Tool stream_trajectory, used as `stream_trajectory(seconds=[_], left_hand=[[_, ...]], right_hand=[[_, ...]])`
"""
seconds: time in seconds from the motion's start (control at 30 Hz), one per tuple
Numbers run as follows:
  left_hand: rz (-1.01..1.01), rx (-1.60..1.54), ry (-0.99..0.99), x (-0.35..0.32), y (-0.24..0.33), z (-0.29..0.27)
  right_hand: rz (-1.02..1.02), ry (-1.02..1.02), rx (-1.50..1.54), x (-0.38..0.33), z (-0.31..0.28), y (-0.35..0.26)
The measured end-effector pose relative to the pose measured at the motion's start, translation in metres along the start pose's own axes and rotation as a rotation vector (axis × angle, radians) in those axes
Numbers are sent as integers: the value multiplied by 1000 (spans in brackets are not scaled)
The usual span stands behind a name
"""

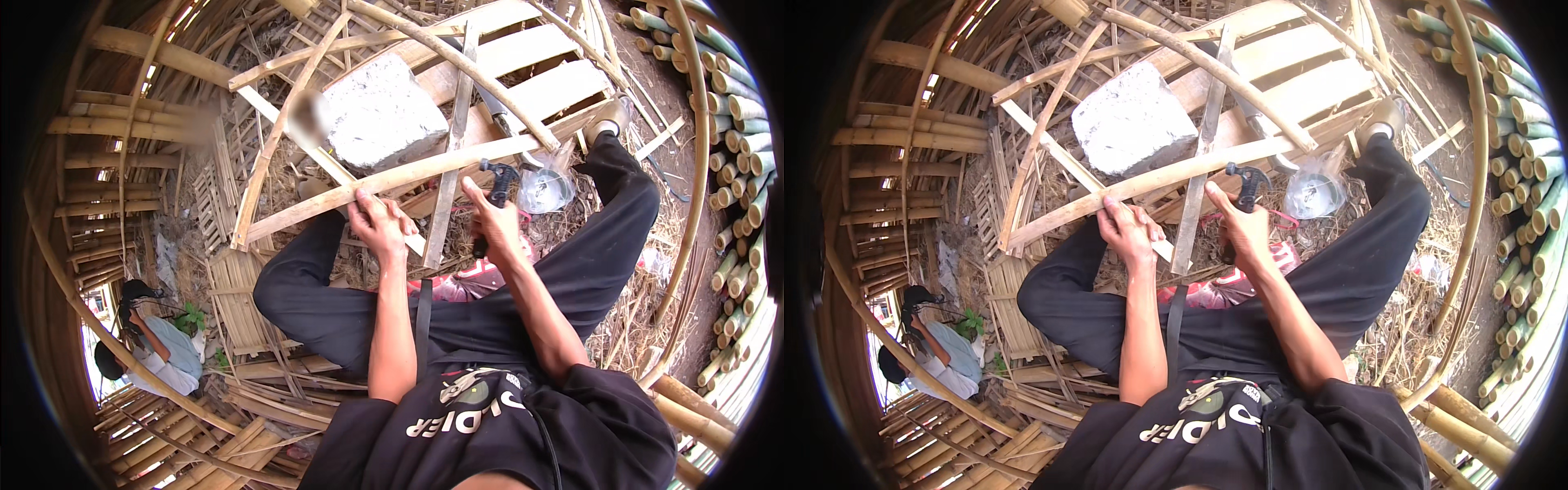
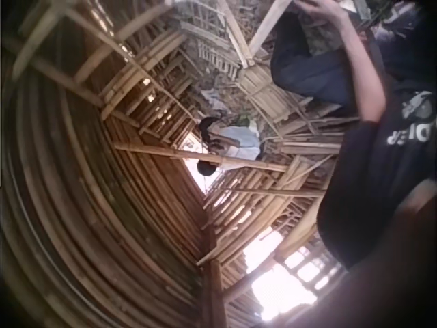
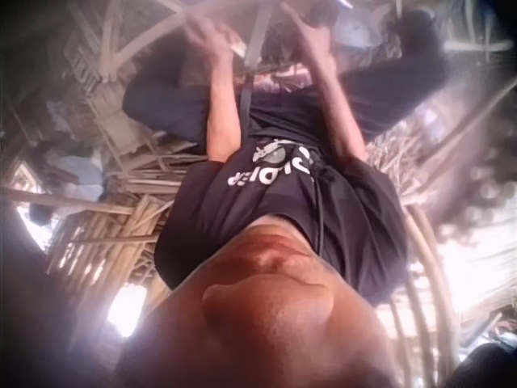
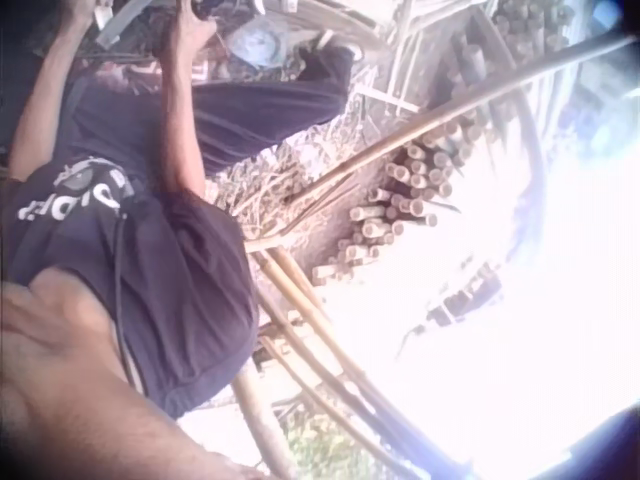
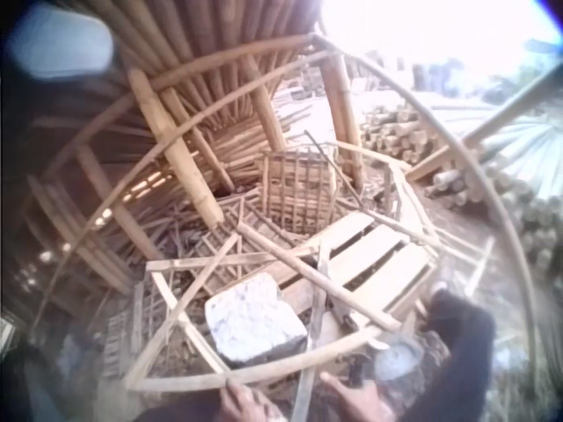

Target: The person positions bamboo strips together and hammers a nail into the wood using a hammer.

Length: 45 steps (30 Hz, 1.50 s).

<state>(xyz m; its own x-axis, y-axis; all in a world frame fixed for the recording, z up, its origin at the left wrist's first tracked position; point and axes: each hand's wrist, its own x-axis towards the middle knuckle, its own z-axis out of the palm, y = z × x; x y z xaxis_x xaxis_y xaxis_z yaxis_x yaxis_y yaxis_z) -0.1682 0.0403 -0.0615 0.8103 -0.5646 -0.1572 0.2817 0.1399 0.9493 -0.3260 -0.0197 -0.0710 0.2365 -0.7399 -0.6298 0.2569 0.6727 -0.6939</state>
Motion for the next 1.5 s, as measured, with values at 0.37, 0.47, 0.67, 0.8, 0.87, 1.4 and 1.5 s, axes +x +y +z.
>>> stream_trajectory(seconds=[0.37,0.47,0.67,0.8,0.87,1.4,1.5], left_hand=[[19,-87,-20,3,15,-5],[30,-171,-8,11,17,6],[89,-167,125,30,5,26],[49,-120,177,26,6,35],[52,-116,173,30,5,40],[70,-9,296,36,-2,64],[51,-34,330,32,-2,66]], right_hand=[[-240,-117,134,15,38,-9],[-306,-150,156,20,50,-27],[-408,-35,8,41,77,-54],[-335,-9,-114,68,61,-49],[-352,5,-159,78,56,-50],[-330,59,-213,89,62,-69],[-312,134,-75,80,70,-81]])
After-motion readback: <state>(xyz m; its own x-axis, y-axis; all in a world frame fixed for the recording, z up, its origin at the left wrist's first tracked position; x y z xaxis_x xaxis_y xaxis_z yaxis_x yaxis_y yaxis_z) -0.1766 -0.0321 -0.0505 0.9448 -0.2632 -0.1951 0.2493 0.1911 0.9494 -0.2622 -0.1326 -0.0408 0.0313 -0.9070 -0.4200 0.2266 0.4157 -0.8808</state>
